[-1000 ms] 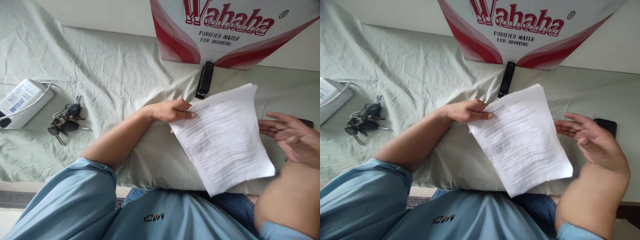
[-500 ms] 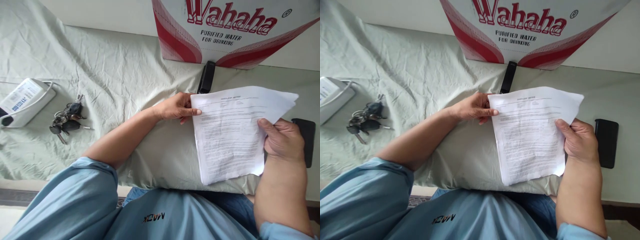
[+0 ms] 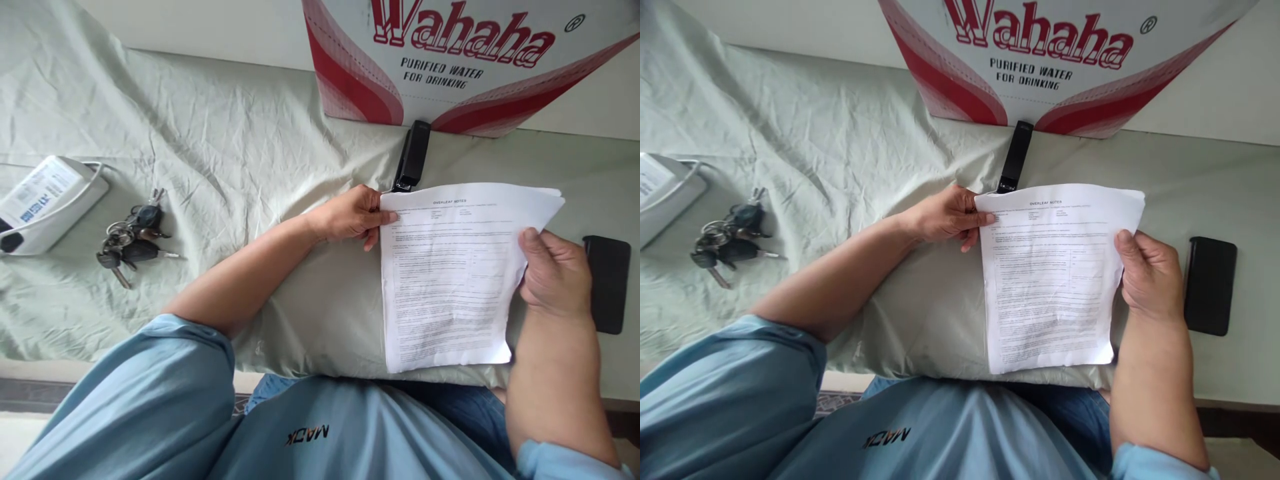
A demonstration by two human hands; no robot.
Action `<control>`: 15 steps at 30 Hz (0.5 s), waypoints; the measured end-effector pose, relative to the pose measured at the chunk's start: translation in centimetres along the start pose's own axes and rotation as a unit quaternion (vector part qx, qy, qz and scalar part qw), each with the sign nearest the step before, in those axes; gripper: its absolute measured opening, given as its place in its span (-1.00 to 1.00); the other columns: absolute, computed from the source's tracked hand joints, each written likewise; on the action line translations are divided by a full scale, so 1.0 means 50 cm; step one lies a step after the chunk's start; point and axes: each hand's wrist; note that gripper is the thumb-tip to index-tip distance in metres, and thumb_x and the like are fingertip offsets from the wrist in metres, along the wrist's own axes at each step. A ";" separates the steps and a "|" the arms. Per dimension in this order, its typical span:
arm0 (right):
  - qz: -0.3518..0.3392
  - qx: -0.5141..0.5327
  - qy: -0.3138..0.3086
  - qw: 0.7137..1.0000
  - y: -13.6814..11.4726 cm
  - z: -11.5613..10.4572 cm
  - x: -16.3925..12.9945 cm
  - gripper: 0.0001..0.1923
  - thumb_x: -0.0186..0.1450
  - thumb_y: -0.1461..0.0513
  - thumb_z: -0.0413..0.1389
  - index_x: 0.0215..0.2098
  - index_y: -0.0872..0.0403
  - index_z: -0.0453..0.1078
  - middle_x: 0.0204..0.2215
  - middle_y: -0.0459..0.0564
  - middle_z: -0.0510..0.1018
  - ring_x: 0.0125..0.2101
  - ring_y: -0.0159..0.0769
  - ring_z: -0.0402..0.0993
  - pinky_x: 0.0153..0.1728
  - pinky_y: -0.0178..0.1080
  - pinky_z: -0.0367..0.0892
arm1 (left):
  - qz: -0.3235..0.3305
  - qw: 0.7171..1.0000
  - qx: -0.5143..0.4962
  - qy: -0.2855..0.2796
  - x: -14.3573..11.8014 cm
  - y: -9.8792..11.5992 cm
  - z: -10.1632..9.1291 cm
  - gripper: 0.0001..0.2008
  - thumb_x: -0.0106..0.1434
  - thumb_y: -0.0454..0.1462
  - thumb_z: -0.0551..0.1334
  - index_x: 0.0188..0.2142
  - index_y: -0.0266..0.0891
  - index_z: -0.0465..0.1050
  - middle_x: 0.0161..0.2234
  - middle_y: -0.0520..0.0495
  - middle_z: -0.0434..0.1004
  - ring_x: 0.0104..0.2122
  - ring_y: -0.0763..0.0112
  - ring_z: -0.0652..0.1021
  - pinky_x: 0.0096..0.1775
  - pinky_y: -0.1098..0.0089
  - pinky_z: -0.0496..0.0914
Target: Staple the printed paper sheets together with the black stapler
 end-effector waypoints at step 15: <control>0.165 -0.091 -0.038 0.981 -0.043 0.019 -0.007 -0.33 -0.09 -0.29 0.77 -0.54 -0.05 0.60 -0.61 -0.10 0.62 -0.52 -0.17 0.59 -0.46 -0.15 0.51 | 0.102 0.935 0.142 0.309 0.018 -0.049 0.042 -0.61 0.49 -0.28 0.44 0.25 -0.02 0.50 -0.28 0.11 0.78 -0.40 0.39 0.62 -0.22 0.26 0.58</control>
Point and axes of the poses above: each hand's wrist, its own x-axis towards the middle knuckle, its own z-axis out of the palm, y = z × x
